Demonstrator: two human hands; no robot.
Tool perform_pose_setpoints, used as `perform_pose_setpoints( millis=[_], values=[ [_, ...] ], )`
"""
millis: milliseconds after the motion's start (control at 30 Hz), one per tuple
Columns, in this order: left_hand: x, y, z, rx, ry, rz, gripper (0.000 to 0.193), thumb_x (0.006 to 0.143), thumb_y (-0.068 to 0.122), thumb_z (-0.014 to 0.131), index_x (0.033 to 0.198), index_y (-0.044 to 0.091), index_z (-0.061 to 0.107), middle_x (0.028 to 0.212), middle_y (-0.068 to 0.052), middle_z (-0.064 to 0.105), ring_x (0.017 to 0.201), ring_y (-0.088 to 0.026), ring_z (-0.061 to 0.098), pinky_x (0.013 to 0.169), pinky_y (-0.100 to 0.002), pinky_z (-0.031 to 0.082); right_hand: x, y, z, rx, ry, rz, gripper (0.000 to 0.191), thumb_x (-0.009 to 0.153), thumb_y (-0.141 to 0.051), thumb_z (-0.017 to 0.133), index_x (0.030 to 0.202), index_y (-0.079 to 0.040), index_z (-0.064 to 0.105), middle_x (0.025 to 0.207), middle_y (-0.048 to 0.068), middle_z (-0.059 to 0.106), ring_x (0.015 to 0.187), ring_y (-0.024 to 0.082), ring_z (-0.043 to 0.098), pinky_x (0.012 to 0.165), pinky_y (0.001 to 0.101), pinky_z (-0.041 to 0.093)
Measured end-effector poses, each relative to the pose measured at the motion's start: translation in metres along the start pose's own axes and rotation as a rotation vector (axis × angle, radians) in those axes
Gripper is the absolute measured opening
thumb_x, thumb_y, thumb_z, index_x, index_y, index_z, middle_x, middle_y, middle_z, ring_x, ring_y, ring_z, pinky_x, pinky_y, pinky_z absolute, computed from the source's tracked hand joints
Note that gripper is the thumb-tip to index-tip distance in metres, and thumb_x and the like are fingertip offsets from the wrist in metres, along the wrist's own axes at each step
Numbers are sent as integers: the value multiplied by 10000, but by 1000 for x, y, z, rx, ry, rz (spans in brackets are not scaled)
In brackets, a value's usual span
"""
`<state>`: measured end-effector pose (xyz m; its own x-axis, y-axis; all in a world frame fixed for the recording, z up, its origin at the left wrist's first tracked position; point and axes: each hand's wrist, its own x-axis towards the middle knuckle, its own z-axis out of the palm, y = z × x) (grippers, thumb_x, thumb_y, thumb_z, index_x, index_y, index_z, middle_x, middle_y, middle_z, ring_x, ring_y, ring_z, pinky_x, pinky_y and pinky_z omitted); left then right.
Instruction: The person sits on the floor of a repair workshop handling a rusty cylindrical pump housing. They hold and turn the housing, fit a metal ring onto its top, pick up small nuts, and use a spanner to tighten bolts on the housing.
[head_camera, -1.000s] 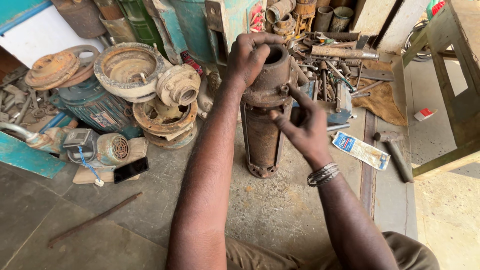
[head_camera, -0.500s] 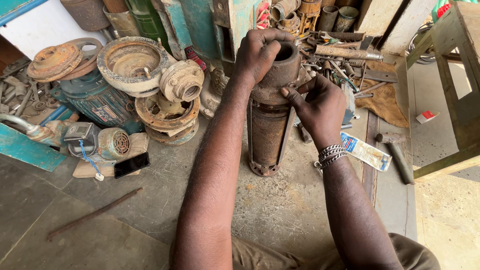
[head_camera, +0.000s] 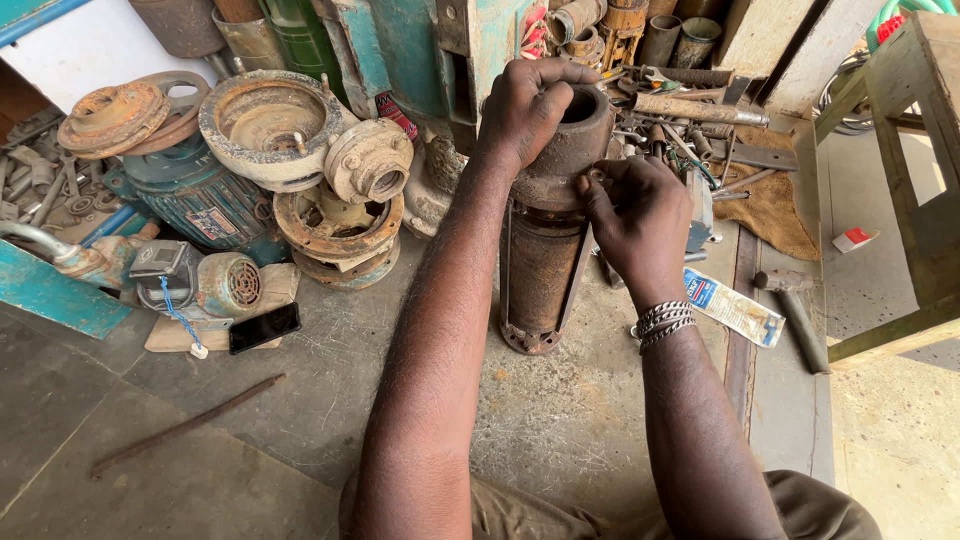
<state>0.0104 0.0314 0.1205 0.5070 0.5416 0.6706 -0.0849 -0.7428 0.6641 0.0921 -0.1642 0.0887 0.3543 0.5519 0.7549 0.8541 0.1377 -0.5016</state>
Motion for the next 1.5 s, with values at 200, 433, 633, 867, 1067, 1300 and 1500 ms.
perform_pose_setpoints(
  millis=[200,433,633,867,1067,1300,1500],
  values=[
    [2,-4,1,5,2,26,366,809,172,557,1051,125,828,1060,-77,815,1052,-191,764,971,-368,601,4,1,1,201,-32,245,329,792,-216,944,844,-37,673,738,11,678,654,70,604,572,237,487],
    [2,-5,1,-23,-8,-13,378,812,185,533,1054,136,820,1061,-63,823,1025,-174,781,957,-358,624,5,4,1,279,-54,297,259,880,-179,886,847,-33,675,729,3,680,643,66,588,565,236,472],
    [2,-2,1,1,3,13,373,805,193,543,1042,134,826,1051,-62,823,1011,-176,781,945,-345,622,6,-1,0,47,-12,25,238,899,-188,884,924,-19,720,757,68,636,634,129,595,576,293,466],
    [1,1,0,-4,2,2,373,803,186,538,1030,136,830,1048,-59,821,1015,-170,780,953,-344,617,1,-3,1,70,18,108,355,854,-262,934,902,-12,686,767,73,636,674,163,590,597,307,470],
    [1,-3,1,14,4,0,369,818,192,536,1043,137,823,1055,-57,823,1026,-167,783,963,-346,619,-1,6,4,98,-4,189,306,867,-201,925,866,-7,689,767,47,642,693,122,547,623,281,441],
    [3,-7,2,1,18,2,367,812,194,546,1044,125,822,1069,-71,820,1037,-178,777,972,-354,616,-2,6,9,274,13,221,270,916,-200,889,899,-33,677,811,8,612,704,72,528,615,252,448],
    [1,-3,1,-13,8,-19,375,803,197,543,1041,119,823,1073,-80,812,1042,-181,768,957,-352,608,0,4,6,49,23,147,387,750,-218,1000,787,-21,669,723,22,598,669,113,515,570,276,415]
  ],
)
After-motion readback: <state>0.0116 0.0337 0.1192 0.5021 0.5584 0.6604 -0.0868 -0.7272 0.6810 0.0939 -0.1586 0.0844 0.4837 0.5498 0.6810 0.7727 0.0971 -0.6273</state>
